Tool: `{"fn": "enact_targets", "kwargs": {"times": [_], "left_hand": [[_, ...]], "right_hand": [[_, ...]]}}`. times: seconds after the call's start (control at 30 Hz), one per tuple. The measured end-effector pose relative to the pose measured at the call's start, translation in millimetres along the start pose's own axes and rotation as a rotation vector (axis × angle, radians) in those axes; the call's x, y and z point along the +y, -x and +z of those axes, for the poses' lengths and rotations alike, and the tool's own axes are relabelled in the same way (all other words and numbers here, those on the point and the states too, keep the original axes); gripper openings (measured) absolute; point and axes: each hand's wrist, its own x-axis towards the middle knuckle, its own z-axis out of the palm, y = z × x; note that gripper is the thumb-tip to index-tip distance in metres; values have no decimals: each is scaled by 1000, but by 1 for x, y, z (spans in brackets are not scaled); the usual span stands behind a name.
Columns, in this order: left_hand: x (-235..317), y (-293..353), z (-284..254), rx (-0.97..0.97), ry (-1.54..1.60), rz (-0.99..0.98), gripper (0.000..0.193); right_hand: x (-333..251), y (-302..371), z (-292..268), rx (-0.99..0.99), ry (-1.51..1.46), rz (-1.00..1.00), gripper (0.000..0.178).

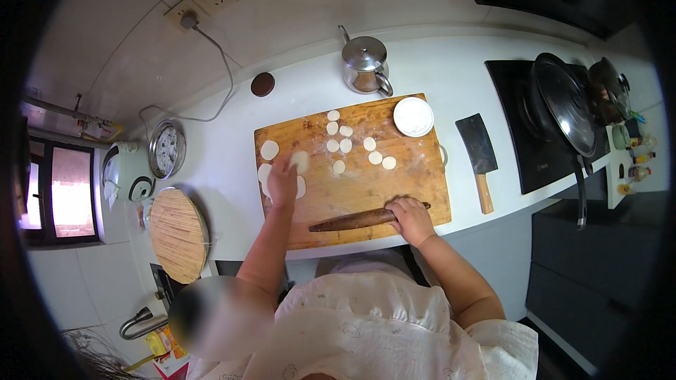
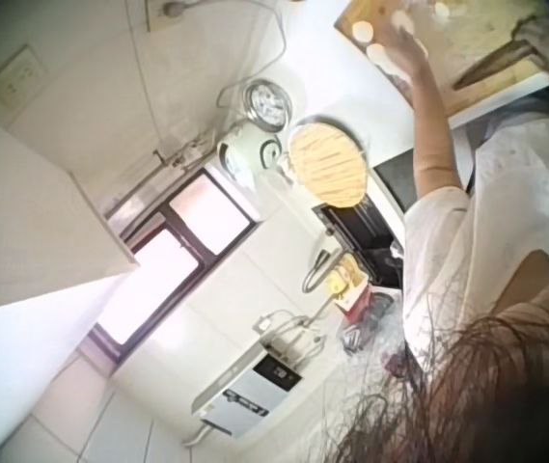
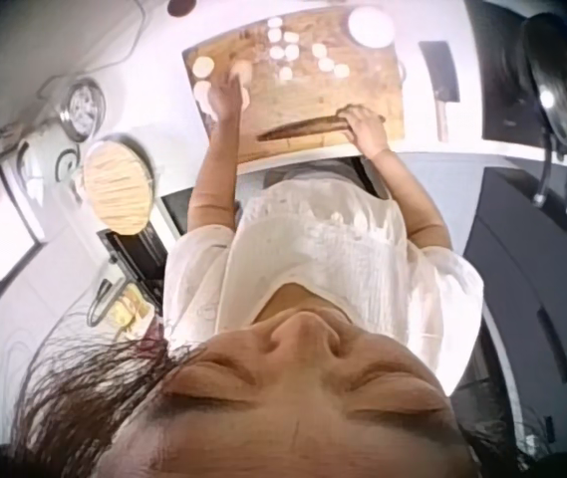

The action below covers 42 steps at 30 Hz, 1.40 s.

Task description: The person rolls small dough balls into flat circular discs using a wooden rolling pin on a wooden cutting board. They repeatedly pick up a dough ball, flatten it, and place the finished disc aside on the board.

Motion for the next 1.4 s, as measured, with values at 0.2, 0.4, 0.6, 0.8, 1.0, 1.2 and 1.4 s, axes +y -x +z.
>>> {"fn": "enact_targets", "kwargs": {"times": [0.2,0.4,0.6,0.8,1.0,1.2,1.4], "left_hand": [[37,21,21,-561,-440,162,63],[58,28,38,-873,-398,402,64],[45,50,12,-885,-302,591,64],[35,99,-12,-577,-394,406,74],[37,91,1,-590,-447,318,82],[41,42,24,-517,-435,207,82],[39,92,-3,-623,-411,297,85]], "right_hand": [[2,-5,-4,-32,-16,-33,42],[1,-7,-5,-17,0,-49,42],[-5,-12,-11,23,22,-66,43],[-4,-18,-10,44,31,-25,41],[-7,-35,12,99,188,54,53],[-2,-81,11,162,375,216,66],[-19,-27,15,-13,249,162,71]]}}
